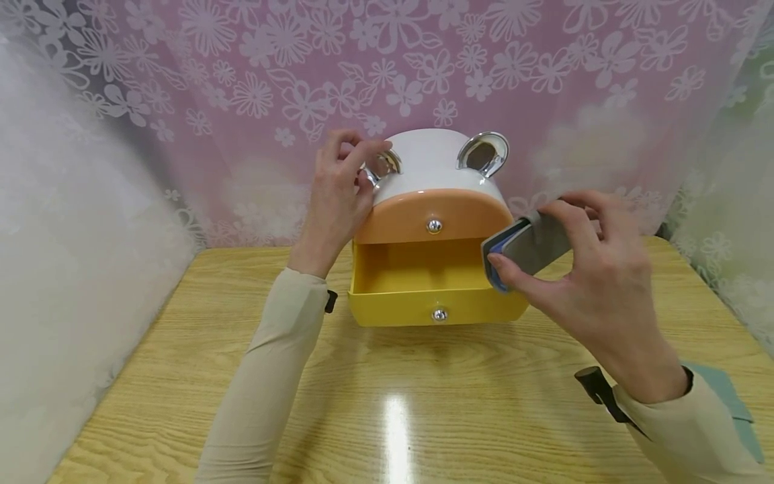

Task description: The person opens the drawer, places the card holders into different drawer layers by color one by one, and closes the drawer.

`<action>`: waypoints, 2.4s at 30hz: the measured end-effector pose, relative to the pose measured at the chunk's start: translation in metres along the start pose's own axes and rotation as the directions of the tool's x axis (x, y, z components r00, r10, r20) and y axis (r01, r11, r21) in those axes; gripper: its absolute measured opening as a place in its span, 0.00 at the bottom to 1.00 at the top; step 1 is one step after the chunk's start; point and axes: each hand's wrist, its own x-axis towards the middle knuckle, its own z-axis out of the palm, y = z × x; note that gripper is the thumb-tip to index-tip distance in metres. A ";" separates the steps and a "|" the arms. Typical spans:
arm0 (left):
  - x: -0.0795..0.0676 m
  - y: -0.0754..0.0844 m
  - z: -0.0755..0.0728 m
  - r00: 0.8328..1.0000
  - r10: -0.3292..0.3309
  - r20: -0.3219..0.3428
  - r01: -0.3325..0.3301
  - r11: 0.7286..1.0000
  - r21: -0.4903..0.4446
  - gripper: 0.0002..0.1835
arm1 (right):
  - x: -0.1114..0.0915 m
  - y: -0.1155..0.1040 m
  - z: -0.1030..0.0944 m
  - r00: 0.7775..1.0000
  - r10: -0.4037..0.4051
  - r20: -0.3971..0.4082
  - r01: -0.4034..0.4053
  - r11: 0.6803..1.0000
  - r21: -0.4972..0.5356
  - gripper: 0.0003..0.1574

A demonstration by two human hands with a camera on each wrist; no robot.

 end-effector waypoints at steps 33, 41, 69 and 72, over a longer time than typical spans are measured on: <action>-0.001 -0.001 0.001 1.000 0.004 -0.015 -0.004 1.000 -0.007 0.22 | 0.004 -0.019 0.046 1.000 -0.014 0.002 0.014 1.000 -0.005 0.47; -0.001 -0.001 0.002 1.000 0.002 -0.013 -0.002 1.000 -0.009 0.22 | -0.001 -0.024 0.053 1.000 -0.001 0.029 0.003 0.997 -0.080 0.48; -0.001 -0.001 0.002 1.000 0.020 -0.023 -0.020 1.000 0.001 0.23 | -0.008 -0.037 0.068 0.989 0.001 0.149 0.023 0.986 -0.164 0.46; -0.001 -0.001 0.003 0.999 0.021 -0.026 -0.021 1.000 -0.001 0.22 | -0.008 -0.037 0.068 0.986 0.018 0.165 0.011 0.985 -0.169 0.47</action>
